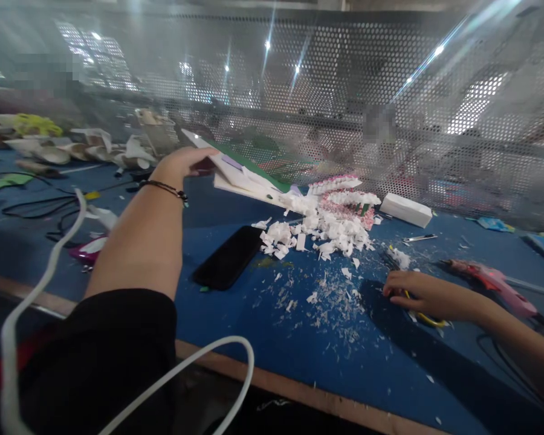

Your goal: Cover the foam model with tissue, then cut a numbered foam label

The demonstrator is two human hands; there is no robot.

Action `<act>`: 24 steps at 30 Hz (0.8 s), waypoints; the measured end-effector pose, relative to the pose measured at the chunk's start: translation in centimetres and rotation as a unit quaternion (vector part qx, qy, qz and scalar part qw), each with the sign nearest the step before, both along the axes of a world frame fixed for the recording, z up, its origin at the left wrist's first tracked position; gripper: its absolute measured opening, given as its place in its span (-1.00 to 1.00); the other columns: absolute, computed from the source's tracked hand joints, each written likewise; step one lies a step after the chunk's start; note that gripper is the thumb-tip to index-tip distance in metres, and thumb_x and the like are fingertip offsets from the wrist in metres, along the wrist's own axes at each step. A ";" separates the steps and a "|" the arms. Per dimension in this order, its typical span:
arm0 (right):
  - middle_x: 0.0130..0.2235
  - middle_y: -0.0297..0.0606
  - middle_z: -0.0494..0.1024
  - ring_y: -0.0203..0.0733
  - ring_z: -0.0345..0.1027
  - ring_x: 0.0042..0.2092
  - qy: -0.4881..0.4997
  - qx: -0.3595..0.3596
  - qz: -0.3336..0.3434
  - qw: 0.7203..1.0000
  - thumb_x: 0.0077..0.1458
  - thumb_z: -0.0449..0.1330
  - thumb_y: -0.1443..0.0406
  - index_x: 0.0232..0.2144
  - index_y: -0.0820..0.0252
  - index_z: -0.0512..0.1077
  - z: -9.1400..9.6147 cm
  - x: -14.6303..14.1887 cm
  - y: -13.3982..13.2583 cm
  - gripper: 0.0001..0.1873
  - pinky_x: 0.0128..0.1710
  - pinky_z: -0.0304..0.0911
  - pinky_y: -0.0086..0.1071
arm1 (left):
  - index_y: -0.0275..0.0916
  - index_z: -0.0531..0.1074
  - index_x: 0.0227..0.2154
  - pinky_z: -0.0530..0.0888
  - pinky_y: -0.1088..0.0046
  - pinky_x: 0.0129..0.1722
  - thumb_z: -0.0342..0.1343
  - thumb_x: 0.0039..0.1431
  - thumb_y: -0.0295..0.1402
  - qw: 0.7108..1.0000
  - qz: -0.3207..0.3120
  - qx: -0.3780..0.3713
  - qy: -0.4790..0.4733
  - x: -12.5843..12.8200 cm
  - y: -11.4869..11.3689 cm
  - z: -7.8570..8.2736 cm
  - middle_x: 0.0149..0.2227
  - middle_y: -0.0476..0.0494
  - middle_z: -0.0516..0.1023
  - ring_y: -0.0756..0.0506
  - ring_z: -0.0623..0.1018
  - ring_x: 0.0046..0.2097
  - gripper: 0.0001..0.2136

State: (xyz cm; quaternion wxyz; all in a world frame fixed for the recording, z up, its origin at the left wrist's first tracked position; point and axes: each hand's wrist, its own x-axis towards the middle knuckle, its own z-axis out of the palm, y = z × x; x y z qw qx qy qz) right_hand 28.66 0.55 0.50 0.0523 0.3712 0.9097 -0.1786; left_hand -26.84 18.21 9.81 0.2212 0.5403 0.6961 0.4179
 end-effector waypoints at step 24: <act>-0.15 -0.13 0.49 -0.14 0.39 -0.14 -0.010 0.006 -0.010 1.000 0.26 0.00 0.22 -0.19 0.21 0.46 0.2 -0.1 -0.3 -0.73 -0.09 0.29 -0.23 | -0.29 0.35 0.05 0.52 0.15 -0.07 0.11 0.28 -0.24 0.977 0.146 -0.142 0.065 -0.2 -0.8 -2.7 0.04 -0.23 0.44 -0.16 0.51 -0.03 -0.65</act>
